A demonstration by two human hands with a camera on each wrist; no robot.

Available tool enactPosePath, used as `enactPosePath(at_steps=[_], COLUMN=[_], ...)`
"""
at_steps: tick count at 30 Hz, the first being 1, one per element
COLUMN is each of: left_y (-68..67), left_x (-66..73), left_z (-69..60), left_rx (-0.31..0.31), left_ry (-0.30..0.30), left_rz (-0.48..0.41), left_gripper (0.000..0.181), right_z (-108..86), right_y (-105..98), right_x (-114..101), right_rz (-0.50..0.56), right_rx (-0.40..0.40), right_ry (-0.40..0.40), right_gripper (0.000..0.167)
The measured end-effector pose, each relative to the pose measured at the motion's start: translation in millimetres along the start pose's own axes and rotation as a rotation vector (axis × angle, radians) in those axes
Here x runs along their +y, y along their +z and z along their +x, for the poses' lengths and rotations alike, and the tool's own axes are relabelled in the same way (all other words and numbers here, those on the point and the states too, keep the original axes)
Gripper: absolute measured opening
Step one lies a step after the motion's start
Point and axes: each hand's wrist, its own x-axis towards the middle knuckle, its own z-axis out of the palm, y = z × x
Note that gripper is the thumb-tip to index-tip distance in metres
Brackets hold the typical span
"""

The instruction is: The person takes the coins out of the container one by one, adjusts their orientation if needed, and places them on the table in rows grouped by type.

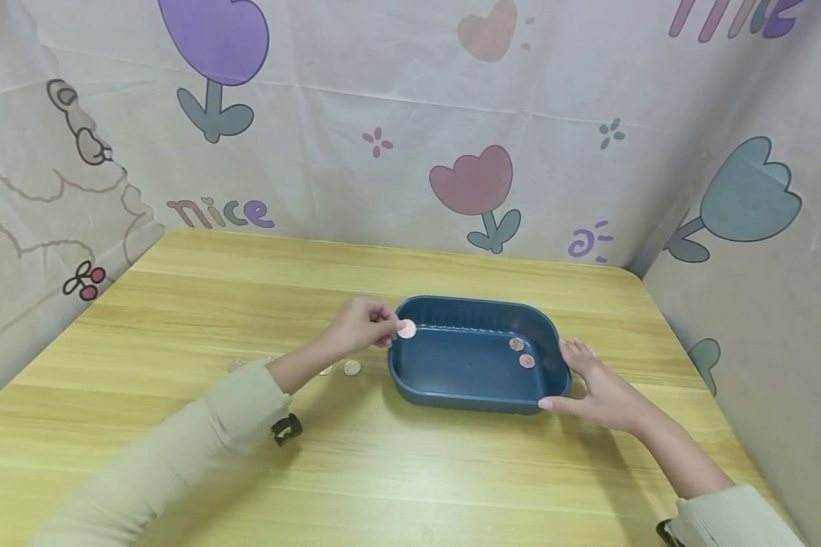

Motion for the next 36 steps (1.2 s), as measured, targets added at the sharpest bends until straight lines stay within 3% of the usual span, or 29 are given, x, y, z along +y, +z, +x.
enactPosePath(at_steps=[7, 11, 18, 24, 28, 36], left_y=[-35.0, -53.6, -79.9, -94.9, -102.1, -108.2], left_x=[-30.5, -48.0, -71.5, -84.9, -92.0, -95.6], left_z=[-8.7, -16.1, -24.0, -23.4, -22.9, -23.1], left_rx=[0.06, 0.091, 0.085, 0.077, 0.063, 0.024], left_ry=[-0.048, -0.054, -0.047, -0.168, -0.184, -0.153], left_rz=[0.067, 0.136, 0.21, 0.195, 0.272, 0.4], left_gripper=[0.023, 0.018, 0.015, 0.017, 0.019, 0.027], right_z=[0.1, -0.3, -0.1, -0.2, -0.1, 0.4], right_y=[-0.1, -0.2, -1.3, -0.2, 0.1, -0.2], right_x=[-0.3, -0.9, -0.2, 0.7, 0.2, -0.7], right_rz=[0.0, 0.003, -0.01, -0.008, -0.005, -0.013], right_rx=[-0.003, -0.002, -0.001, 0.0, 0.0, -0.001], right_ry=[-0.002, 0.001, 0.004, -0.001, -0.001, 0.004], right_gripper=[0.098, 0.098, 0.098, 0.098, 0.098, 0.098])
